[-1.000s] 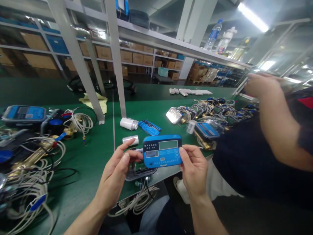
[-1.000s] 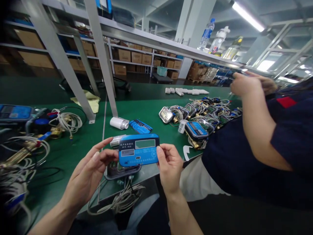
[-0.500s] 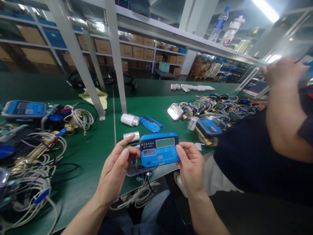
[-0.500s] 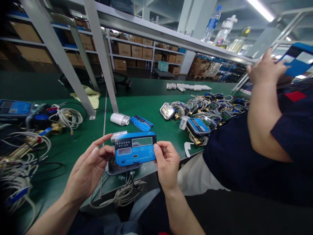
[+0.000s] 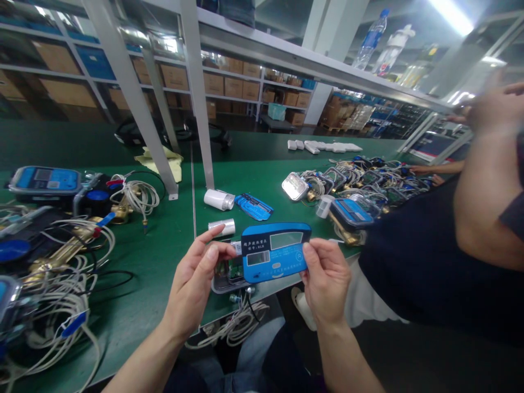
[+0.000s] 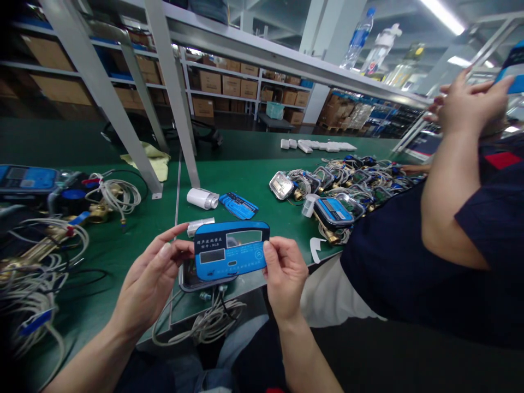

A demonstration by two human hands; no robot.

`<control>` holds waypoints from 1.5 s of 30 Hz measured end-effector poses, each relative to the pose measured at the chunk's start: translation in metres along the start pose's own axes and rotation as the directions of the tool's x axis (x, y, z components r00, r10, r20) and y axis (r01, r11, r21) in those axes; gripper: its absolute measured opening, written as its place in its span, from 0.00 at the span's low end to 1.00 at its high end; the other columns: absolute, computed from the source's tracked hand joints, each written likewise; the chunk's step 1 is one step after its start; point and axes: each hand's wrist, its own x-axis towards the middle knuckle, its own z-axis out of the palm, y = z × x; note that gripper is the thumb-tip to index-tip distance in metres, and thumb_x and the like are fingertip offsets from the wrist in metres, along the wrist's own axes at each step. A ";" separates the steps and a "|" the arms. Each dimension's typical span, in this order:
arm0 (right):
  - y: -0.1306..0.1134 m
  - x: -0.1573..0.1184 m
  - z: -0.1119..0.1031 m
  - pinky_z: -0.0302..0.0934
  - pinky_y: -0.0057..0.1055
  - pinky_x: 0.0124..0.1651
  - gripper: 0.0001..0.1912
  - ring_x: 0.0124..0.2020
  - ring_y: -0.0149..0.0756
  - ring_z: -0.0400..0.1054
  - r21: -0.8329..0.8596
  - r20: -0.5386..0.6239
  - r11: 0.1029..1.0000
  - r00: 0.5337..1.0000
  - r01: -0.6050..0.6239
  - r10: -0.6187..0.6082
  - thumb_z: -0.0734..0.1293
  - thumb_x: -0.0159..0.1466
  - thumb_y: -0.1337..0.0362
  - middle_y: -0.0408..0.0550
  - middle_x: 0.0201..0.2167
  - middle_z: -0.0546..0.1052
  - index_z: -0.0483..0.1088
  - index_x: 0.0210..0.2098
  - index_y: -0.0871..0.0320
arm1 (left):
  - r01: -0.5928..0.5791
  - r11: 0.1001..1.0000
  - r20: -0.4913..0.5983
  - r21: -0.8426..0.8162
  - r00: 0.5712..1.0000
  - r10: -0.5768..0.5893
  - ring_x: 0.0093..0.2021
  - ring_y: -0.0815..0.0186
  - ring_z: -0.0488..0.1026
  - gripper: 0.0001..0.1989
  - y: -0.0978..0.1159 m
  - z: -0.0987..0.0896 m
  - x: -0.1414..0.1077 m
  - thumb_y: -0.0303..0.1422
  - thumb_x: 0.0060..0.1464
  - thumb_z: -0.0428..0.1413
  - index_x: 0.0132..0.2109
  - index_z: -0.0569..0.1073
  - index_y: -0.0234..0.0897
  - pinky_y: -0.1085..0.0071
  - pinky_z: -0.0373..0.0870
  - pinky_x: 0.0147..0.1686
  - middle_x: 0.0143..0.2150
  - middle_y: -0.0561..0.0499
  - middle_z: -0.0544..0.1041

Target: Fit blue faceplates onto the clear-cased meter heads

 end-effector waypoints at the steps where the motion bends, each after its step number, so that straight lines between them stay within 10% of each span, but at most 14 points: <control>1: 0.000 0.000 0.000 0.52 0.20 0.15 0.07 0.16 0.23 0.56 0.041 0.022 0.998 0.999 -0.045 0.045 0.70 0.63 0.60 0.36 0.21 0.66 0.70 0.33 0.56 | -0.013 1.000 0.001 0.004 1.000 0.013 0.41 0.66 0.71 0.22 -0.001 -0.002 0.000 0.44 0.58 0.58 0.56 0.70 0.40 0.71 0.66 0.45 0.38 0.51 0.78; 8: -0.006 -0.004 0.008 0.54 0.22 0.17 0.06 0.15 0.24 0.56 -0.053 0.026 0.998 1.000 0.013 -0.012 0.69 0.65 0.61 0.35 0.19 0.66 0.71 0.33 0.56 | -0.057 0.969 0.060 0.239 0.997 0.044 0.44 0.59 0.71 0.13 -0.002 -0.005 -0.003 0.44 0.48 0.66 0.33 0.79 0.39 0.67 0.65 0.43 0.41 0.47 0.76; 15: -0.009 -0.015 0.007 0.67 0.30 0.32 0.07 0.25 0.31 0.70 -0.433 0.054 0.794 0.891 0.427 -0.450 0.69 0.62 0.71 0.42 0.28 0.77 0.74 0.37 0.53 | -0.199 0.773 -0.058 0.602 0.955 0.291 0.48 0.54 0.69 0.13 0.001 0.002 -0.004 0.44 0.50 0.63 0.25 0.78 0.43 0.61 0.61 0.49 0.44 0.47 0.75; 24: -0.008 -0.001 0.007 0.51 0.20 0.14 0.08 0.15 0.23 0.56 0.039 -0.081 0.999 0.996 -0.019 0.022 0.71 0.62 0.60 0.35 0.20 0.66 0.70 0.33 0.56 | -0.186 0.939 0.053 0.289 0.983 0.178 0.44 0.62 0.72 0.19 -0.002 -0.003 -0.010 0.43 0.61 0.54 0.56 0.69 0.43 0.66 0.63 0.48 0.41 0.51 0.78; 45: -0.010 -0.004 0.010 0.50 0.23 0.15 0.09 0.15 0.25 0.56 -0.062 0.002 0.996 0.998 -0.057 0.058 0.71 0.62 0.58 0.36 0.18 0.66 0.70 0.31 0.57 | -0.033 0.998 -0.003 -0.044 0.999 0.033 0.35 0.65 0.72 0.27 0.005 0.006 -0.006 0.48 0.57 0.57 0.56 0.66 0.35 0.69 0.66 0.38 0.34 0.50 0.78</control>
